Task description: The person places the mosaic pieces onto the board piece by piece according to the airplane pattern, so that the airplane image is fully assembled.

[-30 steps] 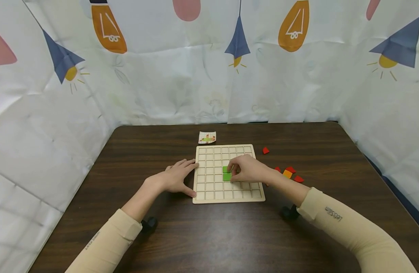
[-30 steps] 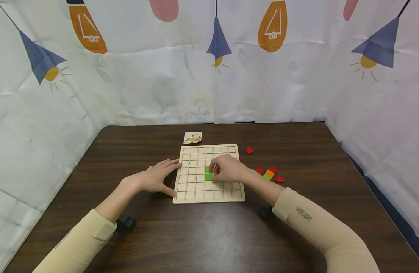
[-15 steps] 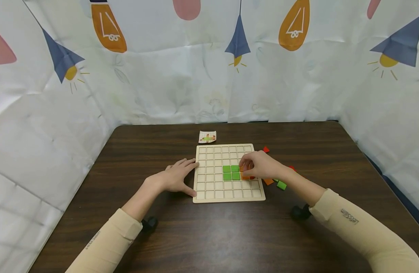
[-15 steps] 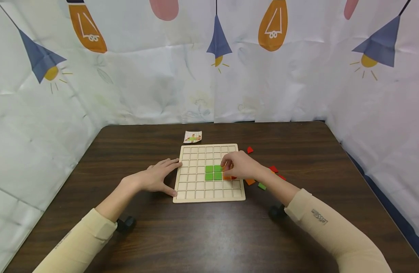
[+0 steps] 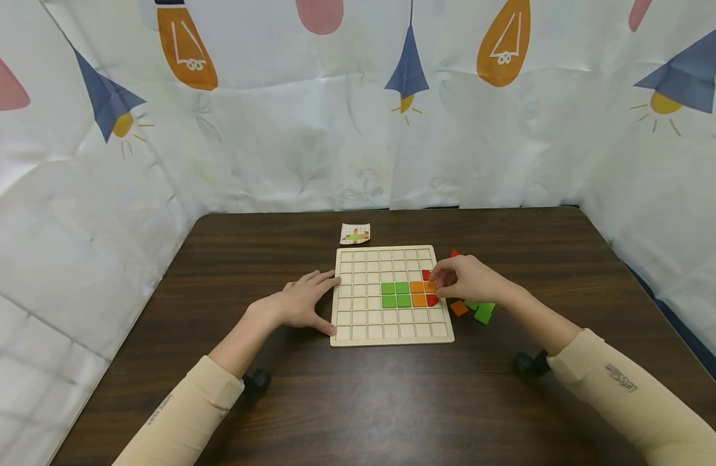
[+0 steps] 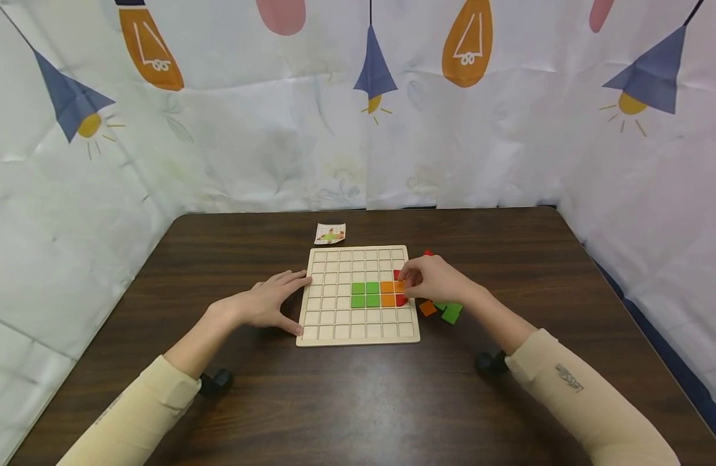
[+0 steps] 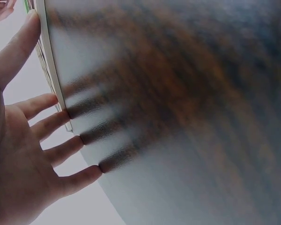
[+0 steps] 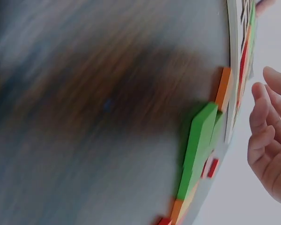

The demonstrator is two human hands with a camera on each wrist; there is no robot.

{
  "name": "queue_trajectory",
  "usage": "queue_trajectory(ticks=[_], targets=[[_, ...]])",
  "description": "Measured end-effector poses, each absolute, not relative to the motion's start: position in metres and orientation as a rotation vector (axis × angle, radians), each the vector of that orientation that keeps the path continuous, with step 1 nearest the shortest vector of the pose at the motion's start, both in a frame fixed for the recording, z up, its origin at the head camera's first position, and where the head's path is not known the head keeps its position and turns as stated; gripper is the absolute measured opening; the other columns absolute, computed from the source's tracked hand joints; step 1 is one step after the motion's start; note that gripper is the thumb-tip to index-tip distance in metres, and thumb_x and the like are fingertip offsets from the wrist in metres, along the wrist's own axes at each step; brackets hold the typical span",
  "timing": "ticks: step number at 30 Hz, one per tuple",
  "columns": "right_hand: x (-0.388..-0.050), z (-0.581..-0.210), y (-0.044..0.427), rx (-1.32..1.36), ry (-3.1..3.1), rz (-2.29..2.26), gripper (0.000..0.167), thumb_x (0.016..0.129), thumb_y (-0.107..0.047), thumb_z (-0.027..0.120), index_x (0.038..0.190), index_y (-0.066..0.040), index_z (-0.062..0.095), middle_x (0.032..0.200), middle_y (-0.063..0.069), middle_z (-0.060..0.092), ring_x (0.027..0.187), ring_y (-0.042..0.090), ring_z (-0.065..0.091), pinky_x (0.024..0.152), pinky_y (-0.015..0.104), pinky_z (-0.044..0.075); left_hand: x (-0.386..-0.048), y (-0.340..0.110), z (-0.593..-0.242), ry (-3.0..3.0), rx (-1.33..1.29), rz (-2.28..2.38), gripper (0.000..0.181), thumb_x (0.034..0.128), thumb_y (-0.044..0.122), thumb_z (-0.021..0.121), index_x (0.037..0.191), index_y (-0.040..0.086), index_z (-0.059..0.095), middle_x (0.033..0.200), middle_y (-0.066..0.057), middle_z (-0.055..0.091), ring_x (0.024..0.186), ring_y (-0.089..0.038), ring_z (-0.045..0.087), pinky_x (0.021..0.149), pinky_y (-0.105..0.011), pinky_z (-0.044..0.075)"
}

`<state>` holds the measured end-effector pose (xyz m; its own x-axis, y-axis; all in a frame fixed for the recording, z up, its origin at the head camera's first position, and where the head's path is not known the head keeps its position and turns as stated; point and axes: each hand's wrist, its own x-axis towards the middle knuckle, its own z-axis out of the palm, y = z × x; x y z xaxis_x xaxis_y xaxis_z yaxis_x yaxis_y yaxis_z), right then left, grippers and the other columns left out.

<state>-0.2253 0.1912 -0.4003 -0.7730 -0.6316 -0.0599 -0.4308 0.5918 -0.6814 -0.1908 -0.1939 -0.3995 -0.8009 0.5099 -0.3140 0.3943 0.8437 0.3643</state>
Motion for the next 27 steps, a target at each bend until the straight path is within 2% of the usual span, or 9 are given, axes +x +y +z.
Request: queue_trajectory(ticks=[8,16,27], targets=[[-0.224,-0.401,0.214,-0.770,2.528,-0.954,0.016,0.092,-0.006,0.076,0.107,-0.003,0.072,0.086,-0.001,0.069,0.080,0.016,0.068,0.075,0.033,0.057,-0.191,-0.194,-0.401,2.623,0.678,0.392,0.109,0.0804,0.056,0.084,0.163,0.010,0.030,0.168,-0.015,0.020,0.153,-0.044,0.014,0.110,-0.074,0.021],[-0.221,-0.404,0.231,-0.746,2.532,-0.942,0.017,0.091,-0.005,0.077,0.107,-0.001,0.071,0.085,0.000,0.068,0.076,0.017,0.064,0.069,0.030,0.054,-0.191,-0.195,-0.402,2.625,0.677,0.386,0.108,0.0811,0.054,0.084,0.163,0.010,0.030,0.168,-0.014,0.020,0.153,-0.043,0.014,0.111,-0.073,0.021],[-0.221,-0.406,0.247,-0.697,2.541,-0.857,0.017,0.089,-0.009,0.079,0.105,-0.006,0.072,0.082,-0.001,0.062,0.074,0.018,0.057,0.065,0.031,0.048,-0.190,-0.193,-0.399,2.615,0.676,0.397,0.108,0.0812,0.054,0.084,0.163,0.009,0.030,0.168,-0.015,0.020,0.153,-0.044,0.013,0.111,-0.073,0.021]])
